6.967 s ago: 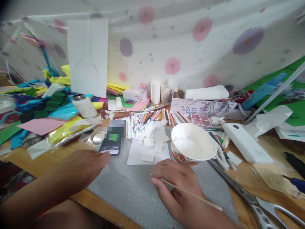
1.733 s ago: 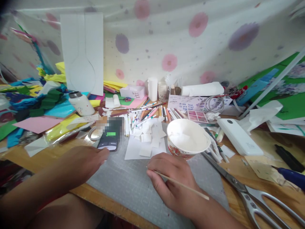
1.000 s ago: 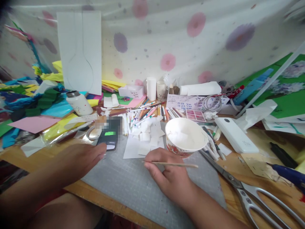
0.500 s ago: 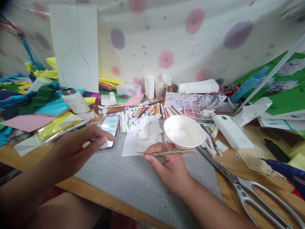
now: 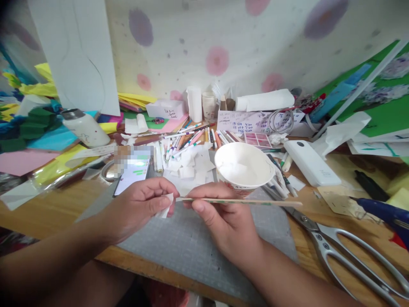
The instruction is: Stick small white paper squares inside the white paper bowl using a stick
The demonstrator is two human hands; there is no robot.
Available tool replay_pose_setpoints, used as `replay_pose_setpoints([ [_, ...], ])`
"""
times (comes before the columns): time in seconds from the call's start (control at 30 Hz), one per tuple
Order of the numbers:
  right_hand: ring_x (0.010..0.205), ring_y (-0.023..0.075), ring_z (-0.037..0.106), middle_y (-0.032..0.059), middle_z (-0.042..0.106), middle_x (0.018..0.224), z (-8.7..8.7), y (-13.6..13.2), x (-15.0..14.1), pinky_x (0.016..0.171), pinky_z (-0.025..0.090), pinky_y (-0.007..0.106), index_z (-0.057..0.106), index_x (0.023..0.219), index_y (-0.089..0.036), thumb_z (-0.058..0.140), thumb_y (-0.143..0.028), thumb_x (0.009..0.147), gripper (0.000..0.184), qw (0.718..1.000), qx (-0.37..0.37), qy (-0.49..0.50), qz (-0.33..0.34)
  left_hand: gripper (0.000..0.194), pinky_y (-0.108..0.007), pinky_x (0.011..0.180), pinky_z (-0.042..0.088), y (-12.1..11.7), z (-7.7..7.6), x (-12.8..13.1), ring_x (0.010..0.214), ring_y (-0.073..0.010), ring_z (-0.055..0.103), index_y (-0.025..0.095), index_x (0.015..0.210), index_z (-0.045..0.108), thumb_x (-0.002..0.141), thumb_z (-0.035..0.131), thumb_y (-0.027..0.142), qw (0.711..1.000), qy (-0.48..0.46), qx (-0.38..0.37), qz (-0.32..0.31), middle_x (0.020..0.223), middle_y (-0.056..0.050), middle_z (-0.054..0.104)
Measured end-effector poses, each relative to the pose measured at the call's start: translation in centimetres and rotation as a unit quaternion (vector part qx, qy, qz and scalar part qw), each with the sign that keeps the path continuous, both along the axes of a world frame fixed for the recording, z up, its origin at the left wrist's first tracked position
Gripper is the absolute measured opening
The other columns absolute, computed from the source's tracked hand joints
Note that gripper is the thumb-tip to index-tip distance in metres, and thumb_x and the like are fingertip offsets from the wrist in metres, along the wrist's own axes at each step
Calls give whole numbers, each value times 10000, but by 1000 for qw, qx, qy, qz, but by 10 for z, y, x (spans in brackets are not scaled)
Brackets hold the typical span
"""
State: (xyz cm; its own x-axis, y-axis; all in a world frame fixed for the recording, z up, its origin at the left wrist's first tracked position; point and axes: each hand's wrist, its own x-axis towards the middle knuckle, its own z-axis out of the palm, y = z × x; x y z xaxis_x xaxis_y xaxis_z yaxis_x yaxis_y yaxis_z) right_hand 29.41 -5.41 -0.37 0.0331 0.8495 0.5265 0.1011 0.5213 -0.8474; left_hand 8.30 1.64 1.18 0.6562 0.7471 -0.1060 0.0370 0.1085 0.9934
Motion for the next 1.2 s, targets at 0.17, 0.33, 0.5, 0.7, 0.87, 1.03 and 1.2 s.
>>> replay_pose_setpoints([
  [0.17, 814, 174, 763, 29, 808, 909, 3, -2, 1, 744, 626, 305, 776, 1038, -273, 695, -313, 992, 101, 999, 1, 40, 26, 224, -261, 689, 409, -2, -2, 6, 689, -118, 589, 176, 827, 710, 889, 785, 377, 997, -57, -30, -33, 689, 23, 709],
  [0.33, 907, 171, 770, 29, 819, 958, 12, -1, 5, 825, 630, 305, 773, 1070, -267, 680, -227, 997, 124, 997, 47, 20, 50, 329, -256, 668, 400, -5, -1, 16, 672, -118, 584, 166, 787, 678, 861, 822, 453, 989, -110, -86, -47, 684, 11, 717],
  [0.5, 880, 171, 786, 22, 842, 913, 21, 0, 4, 843, 631, 314, 764, 1130, -277, 649, -159, 1009, 205, 992, 82, -14, 96, 319, -263, 693, 399, -8, 0, 18, 687, -125, 601, 160, 792, 662, 863, 828, 423, 982, -132, -129, -50, 687, 2, 719],
  [0.7, 832, 179, 788, 8, 846, 919, 22, -1, 3, 818, 634, 334, 767, 1197, -344, 648, -161, 1011, 288, 993, 74, -28, 86, 339, -278, 679, 380, -9, 2, 17, 684, -142, 594, 158, 763, 662, 829, 857, 427, 983, -125, -130, -41, 684, -11, 722],
  [0.87, 804, 184, 792, 9, 847, 886, 25, -1, 3, 788, 635, 332, 784, 1186, -352, 651, -185, 1012, 275, 993, 79, -44, 78, 338, -275, 660, 372, -8, 2, 18, 652, -136, 592, 156, 757, 676, 812, 872, 426, 982, -129, -132, -37, 666, -9, 731],
  [1.03, 824, 181, 793, 7, 842, 868, 26, -1, 3, 820, 636, 326, 790, 1117, -316, 669, -177, 1000, 218, 993, 76, -48, 70, 309, -264, 676, 389, -7, 1, 16, 662, -130, 615, 153, 764, 689, 823, 869, 398, 978, -141, -148, -47, 671, -6, 739],
  [1.2, 813, 190, 796, 12, 841, 853, 25, -1, 3, 802, 645, 338, 792, 1111, -310, 651, -196, 1014, 205, 993, 80, -51, 71, 314, -268, 668, 389, -7, 2, 17, 649, -133, 611, 150, 750, 683, 814, 876, 390, 978, -138, -149, -49, 658, -10, 732],
])
